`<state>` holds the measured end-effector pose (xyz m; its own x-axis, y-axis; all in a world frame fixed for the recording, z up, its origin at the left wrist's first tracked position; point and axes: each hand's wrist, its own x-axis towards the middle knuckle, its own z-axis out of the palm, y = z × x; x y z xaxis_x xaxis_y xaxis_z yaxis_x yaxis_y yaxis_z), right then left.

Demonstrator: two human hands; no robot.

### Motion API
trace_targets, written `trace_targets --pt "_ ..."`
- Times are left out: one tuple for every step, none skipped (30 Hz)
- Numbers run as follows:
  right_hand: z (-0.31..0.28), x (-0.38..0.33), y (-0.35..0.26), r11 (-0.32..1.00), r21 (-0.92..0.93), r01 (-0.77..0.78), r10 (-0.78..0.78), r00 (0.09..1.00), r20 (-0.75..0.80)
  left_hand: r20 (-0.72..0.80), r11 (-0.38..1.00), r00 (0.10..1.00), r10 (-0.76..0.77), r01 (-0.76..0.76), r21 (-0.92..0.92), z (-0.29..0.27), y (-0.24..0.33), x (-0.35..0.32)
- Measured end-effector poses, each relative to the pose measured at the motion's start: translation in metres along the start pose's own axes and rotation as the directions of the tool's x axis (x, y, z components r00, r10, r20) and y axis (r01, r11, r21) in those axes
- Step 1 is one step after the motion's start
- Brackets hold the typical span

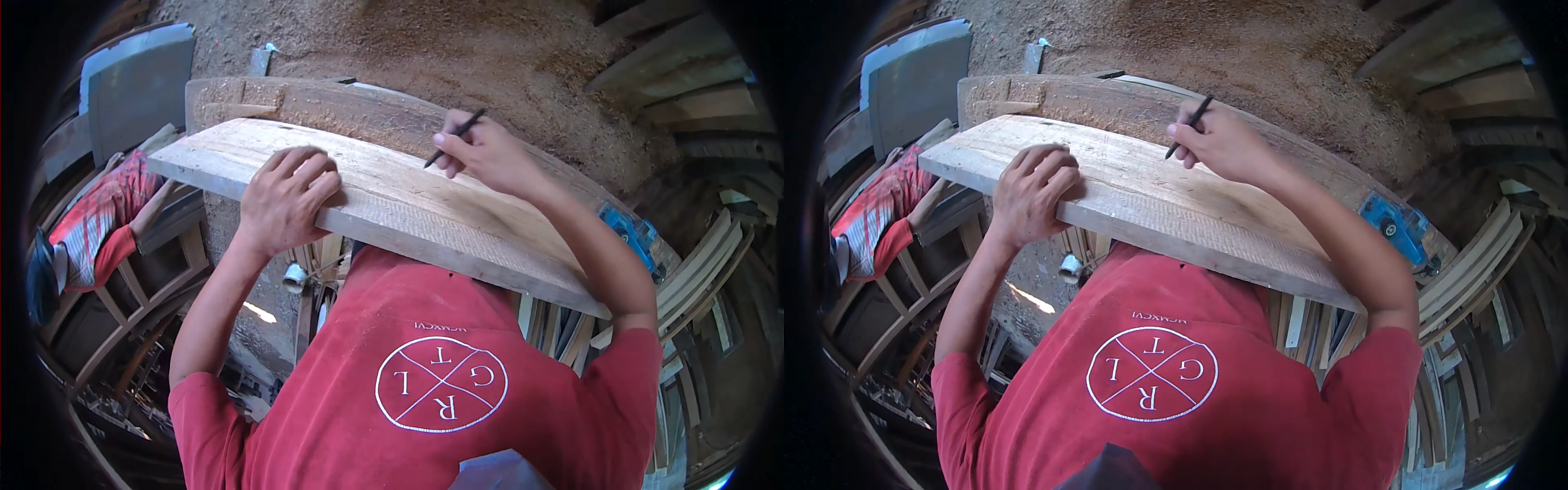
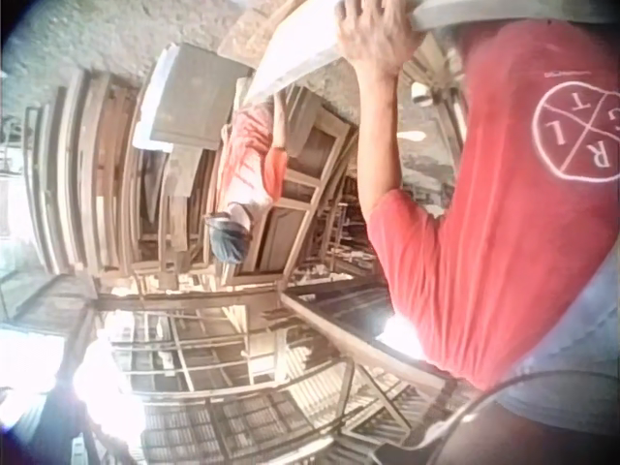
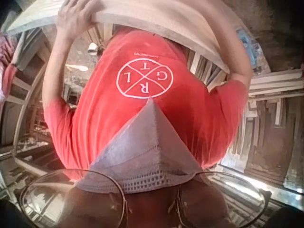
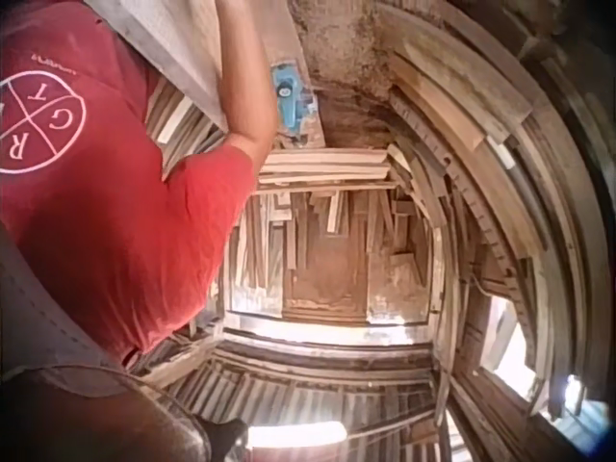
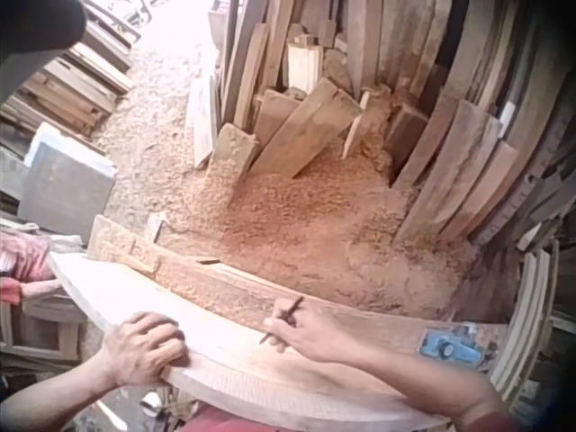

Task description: The person measures a wooden board with a tape measure after moving and aligning several curved and straight wooden pieces on a workbench.

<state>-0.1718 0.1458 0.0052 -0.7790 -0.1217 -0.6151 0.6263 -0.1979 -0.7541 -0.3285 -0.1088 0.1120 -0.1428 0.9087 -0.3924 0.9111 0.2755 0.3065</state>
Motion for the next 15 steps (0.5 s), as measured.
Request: trace_targets --pt "0.007 0.012 0.005 0.998 0.019 -0.055 0.054 0.998 0.008 -0.078 1.0 0.997 0.017 -0.016 0.004 -0.004 0.001 0.002" --pt "0.021 0.016 -0.001 0.998 0.018 -0.053 0.053 0.998 0.024 -0.095 1.0 0.995 0.023 -0.023 0.007 0.0 -0.001 -0.002" --pt "0.037 0.014 -0.011 0.998 -0.042 -0.036 0.037 0.998 0.046 -0.092 1.0 0.996 0.01 -0.009 0.009 0.001 -0.001 -0.003" --pt "0.045 0.013 -0.02 0.995 -0.101 -0.016 0.023 0.997 0.068 -0.157 1.0 0.987 0.031 -0.031 0.002 0.002 0.0 -0.004" --pt "0.044 0.015 -0.03 0.994 -0.106 -0.013 0.022 0.996 0.086 -0.225 0.999 0.973 0.044 -0.047 -0.005 0.003 0.0 -0.007" --pt "0.043 0.013 -0.041 0.997 0.079 0.006 -0.022 0.977 0.212 -0.277 0.998 0.959 0.063 -0.069 -0.009 0.008 -0.002 -0.011" --pt "0.045 0.014 -0.047 0.965 0.262 -0.002 -0.086 0.942 0.324 -0.276 0.998 0.96 0.05 -0.055 -0.011 0.012 -0.003 -0.014" --pt "0.047 0.023 -0.043 0.975 0.212 0.065 -0.123 0.954 0.275 -0.359 0.997 0.931 0.062 -0.077 -0.027 0.014 -0.004 -0.013" --pt "0.049 0.036 -0.036 0.975 0.21 0.076 -0.135 0.951 0.28 -0.442 0.994 0.894 0.079 -0.105 -0.034 0.016 -0.004 -0.013" --pt "0.053 0.052 -0.027 0.992 0.074 0.103 -0.116 0.974 0.193 -0.442 0.995 0.893 0.085 -0.101 -0.013 0.019 -0.004 -0.018" --pt "0.06 0.07 -0.017 0.992 -0.066 0.112 -0.105 0.989 0.104 -0.444 0.996 0.893 0.079 -0.092 -0.007 0.02 -0.005 -0.019" --pt "0.072 0.083 -0.015 0.991 -0.07 0.112 -0.102 0.986 0.135 -0.48 0.996 0.874 0.079 -0.091 -0.003 0.02 -0.004 -0.019" --pt "0.084 0.092 -0.012 0.99 -0.07 0.119 -0.108 0.984 0.14 -0.515 0.996 0.854 0.079 -0.092 0.001 0.019 -0.004 -0.019" --pt "0.097 0.098 -0.016 0.972 -0.185 0.147 -0.131 0.987 0.098 -0.515 0.997 0.854 0.073 -0.083 0.004 0.02 -0.004 -0.019" --pt "0.107 0.101 -0.021 0.94 -0.297 0.169 -0.159 0.986 0.057 -0.542 0.997 0.838 0.066 -0.075 0.005 0.021 -0.004 -0.02"
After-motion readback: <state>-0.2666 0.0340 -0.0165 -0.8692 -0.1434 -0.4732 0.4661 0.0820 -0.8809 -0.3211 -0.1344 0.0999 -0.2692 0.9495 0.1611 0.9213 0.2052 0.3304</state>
